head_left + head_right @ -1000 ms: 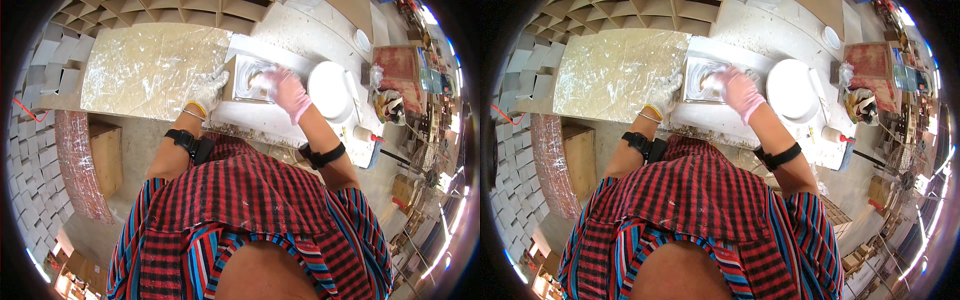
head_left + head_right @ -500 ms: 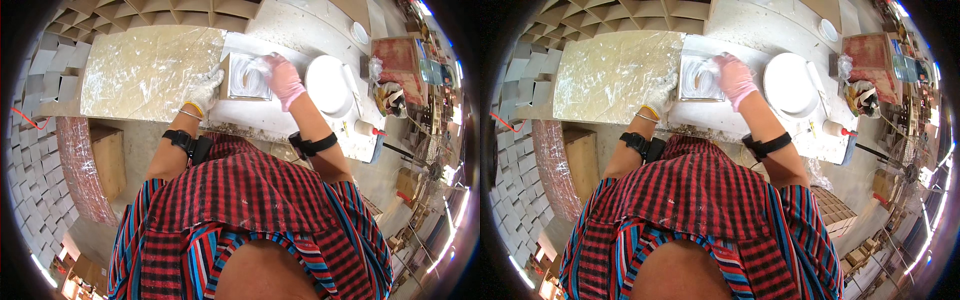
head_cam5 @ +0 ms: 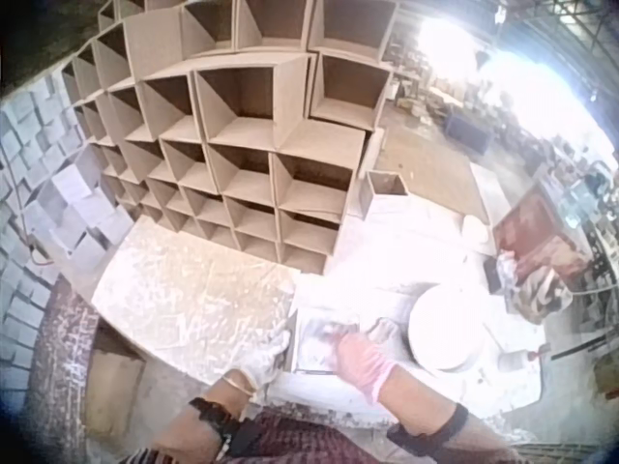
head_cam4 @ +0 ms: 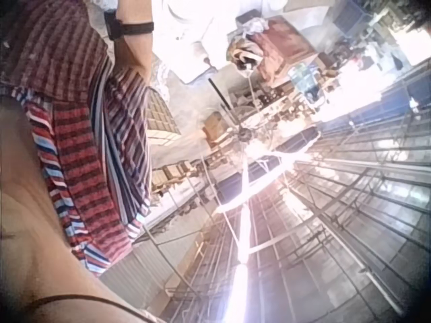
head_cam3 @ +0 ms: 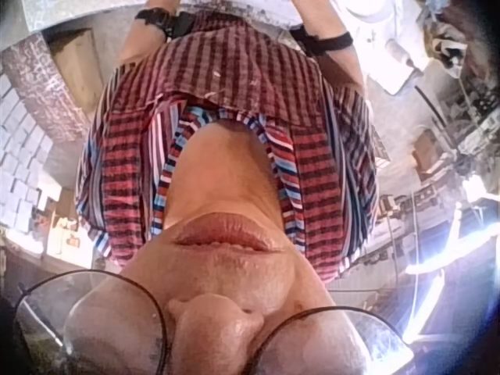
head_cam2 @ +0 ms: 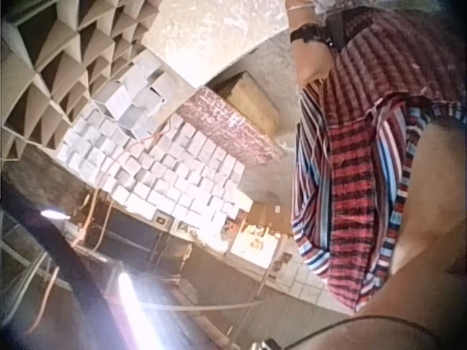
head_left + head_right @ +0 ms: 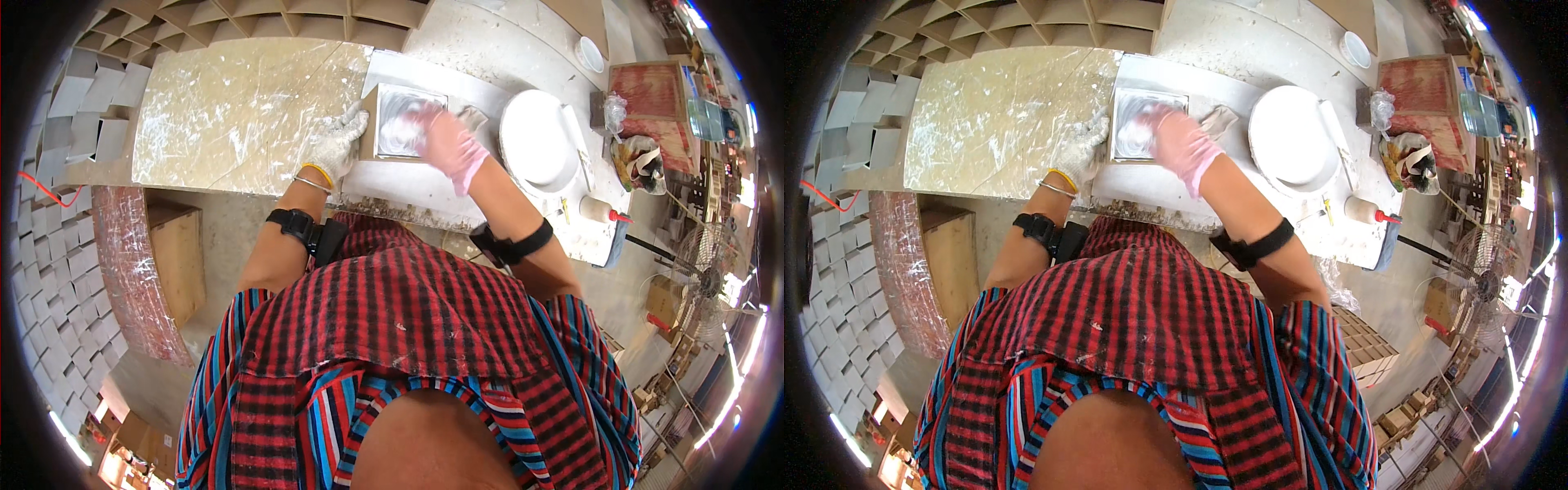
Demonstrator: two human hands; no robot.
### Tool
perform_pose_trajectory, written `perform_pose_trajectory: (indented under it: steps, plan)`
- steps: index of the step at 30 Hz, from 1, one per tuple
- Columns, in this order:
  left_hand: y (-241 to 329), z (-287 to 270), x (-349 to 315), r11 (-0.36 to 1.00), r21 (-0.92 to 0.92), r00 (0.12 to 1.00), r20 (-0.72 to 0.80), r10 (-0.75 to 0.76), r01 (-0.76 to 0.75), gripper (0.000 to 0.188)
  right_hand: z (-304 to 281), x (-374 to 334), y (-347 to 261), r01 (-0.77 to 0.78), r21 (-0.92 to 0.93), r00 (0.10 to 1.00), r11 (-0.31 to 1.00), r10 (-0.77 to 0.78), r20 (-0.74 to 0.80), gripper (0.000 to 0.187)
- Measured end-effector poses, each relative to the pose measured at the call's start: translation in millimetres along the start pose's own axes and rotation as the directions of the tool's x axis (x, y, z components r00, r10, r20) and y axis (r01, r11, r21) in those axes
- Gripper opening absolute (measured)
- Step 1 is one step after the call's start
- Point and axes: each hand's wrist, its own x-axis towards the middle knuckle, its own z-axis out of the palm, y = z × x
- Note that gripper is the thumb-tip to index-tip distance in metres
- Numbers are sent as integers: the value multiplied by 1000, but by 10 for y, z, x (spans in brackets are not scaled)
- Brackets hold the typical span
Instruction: Applying glue to the edges and inside of a small white box using a sponge.
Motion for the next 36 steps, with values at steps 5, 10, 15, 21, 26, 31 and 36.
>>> perform_pose_trajectory:
  steps: [5,10,15,21,26,31,36]
  plan:
    - [51,65,-88,997,60,998,-41,-42,44,61,63,42,-82,-175,218,964,960,212,-158,45]
    - [67,69,-96,998,57,999,-2,-32,32,61,-9,54,-168,-126,216,992,968,121,36,42]
    - [72,51,-88,996,74,998,-24,-50,52,61,-84,68,-239,-25,105,981,994,4,194,42]
    - [23,-11,-38,999,40,1000,10,-30,29,60,-152,11,-289,-57,137,985,989,33,171,43]
    - [-34,-94,52,999,42,1000,-2,-21,21,58,-235,-102,-212,-116,-84,948,990,135,287,44]
    - [21,-70,21,995,98,999,-51,-5,10,57,26,-37,-235,186,178,981,966,-170,-97,47]
    - [17,34,-55,1000,15,998,-66,-10,11,42,176,-188,-149,158,81,987,984,-154,-53,41]
